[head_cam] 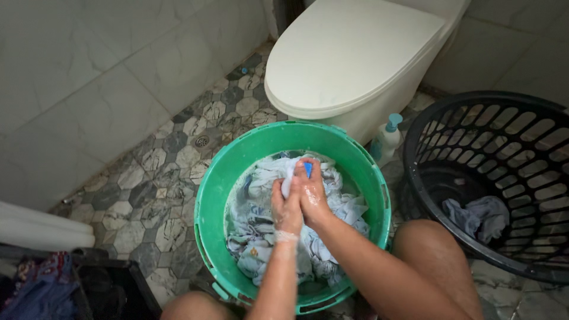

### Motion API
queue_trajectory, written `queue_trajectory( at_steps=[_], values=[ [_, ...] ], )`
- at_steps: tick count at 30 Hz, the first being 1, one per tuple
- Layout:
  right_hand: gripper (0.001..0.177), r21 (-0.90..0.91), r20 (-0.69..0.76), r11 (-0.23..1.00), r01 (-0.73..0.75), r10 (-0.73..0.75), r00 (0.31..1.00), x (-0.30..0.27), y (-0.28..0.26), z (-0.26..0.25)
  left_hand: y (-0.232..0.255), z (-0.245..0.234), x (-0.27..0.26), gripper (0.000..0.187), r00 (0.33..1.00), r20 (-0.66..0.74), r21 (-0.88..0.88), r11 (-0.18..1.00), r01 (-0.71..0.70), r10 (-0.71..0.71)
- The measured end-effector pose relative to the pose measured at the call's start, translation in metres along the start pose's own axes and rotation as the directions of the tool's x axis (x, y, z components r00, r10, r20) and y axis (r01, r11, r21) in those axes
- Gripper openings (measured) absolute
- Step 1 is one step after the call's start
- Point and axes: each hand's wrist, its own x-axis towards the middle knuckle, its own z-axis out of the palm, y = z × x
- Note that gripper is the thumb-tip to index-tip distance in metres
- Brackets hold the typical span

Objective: The person is hand-washing clothes in a green bucket filled with soapy water. They scrub the clothes with a blue scrubbing brush and their hands, then wring out the water.

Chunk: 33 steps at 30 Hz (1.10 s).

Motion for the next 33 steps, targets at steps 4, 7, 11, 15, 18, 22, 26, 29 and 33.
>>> queue_trajectory(
  at_steps=[4, 7, 11, 15, 18, 22, 26, 29, 33],
  values=[
    [0.031, -0.154, 0.097, 0.919, -0.364, 0.381, 0.920, 0.001, 0.001, -0.022, 0.026, -0.058, 0.025, 0.040, 0.910, 0.370, 0.265, 0.960, 0.091, -0.189],
    [0.034, -0.281, 0.115, 0.943, -0.178, 0.217, 0.969, -0.005, 0.012, -0.032, 0.043, -0.103, 0.034, 0.032, 0.873, 0.296, 0.081, 0.921, 0.380, -0.387],
    [0.045, -0.926, 0.260, 0.353, 0.131, 0.346, 0.902, -0.030, 0.000, -0.037, 0.059, -0.129, 0.040, 0.025, 0.897, 0.312, -0.192, 0.904, 0.381, -0.312],
    [0.064, -0.748, 0.574, 0.344, 0.567, -0.092, 0.813, -0.025, -0.029, -0.030, 0.067, -0.125, 0.031, 0.036, 0.872, 0.399, -0.386, 0.811, 0.440, -0.284],
    [0.069, -0.456, 0.710, 0.749, 0.481, -0.020, 0.704, -0.005, -0.054, -0.023, 0.067, -0.119, 0.025, 0.048, 0.804, 0.568, -0.460, 0.744, 0.484, -0.172],
    [0.039, -0.671, 0.655, 0.642, 0.371, 0.279, 0.702, 0.021, -0.075, -0.025, 0.061, -0.107, 0.030, 0.060, 0.750, 0.643, -0.206, 0.907, 0.366, -0.157],
    [0.029, -0.030, 0.552, 0.989, -0.148, 0.140, 0.822, 0.034, -0.067, -0.032, 0.038, -0.095, 0.035, 0.052, 0.881, 0.379, 0.105, 0.959, 0.262, -0.282],
    [0.024, 0.333, 0.371, 0.889, -0.315, 0.184, 0.910, 0.036, -0.071, -0.033, 0.015, -0.086, 0.037, 0.046, 0.951, 0.278, 0.024, 0.991, 0.133, -0.134],
    [0.030, 0.339, 0.148, 0.926, -0.164, 0.119, 0.982, 0.042, -0.065, -0.018, -0.002, -0.060, 0.040, 0.042, 0.971, 0.008, -0.333, 0.915, 0.229, -0.240]
  ],
)
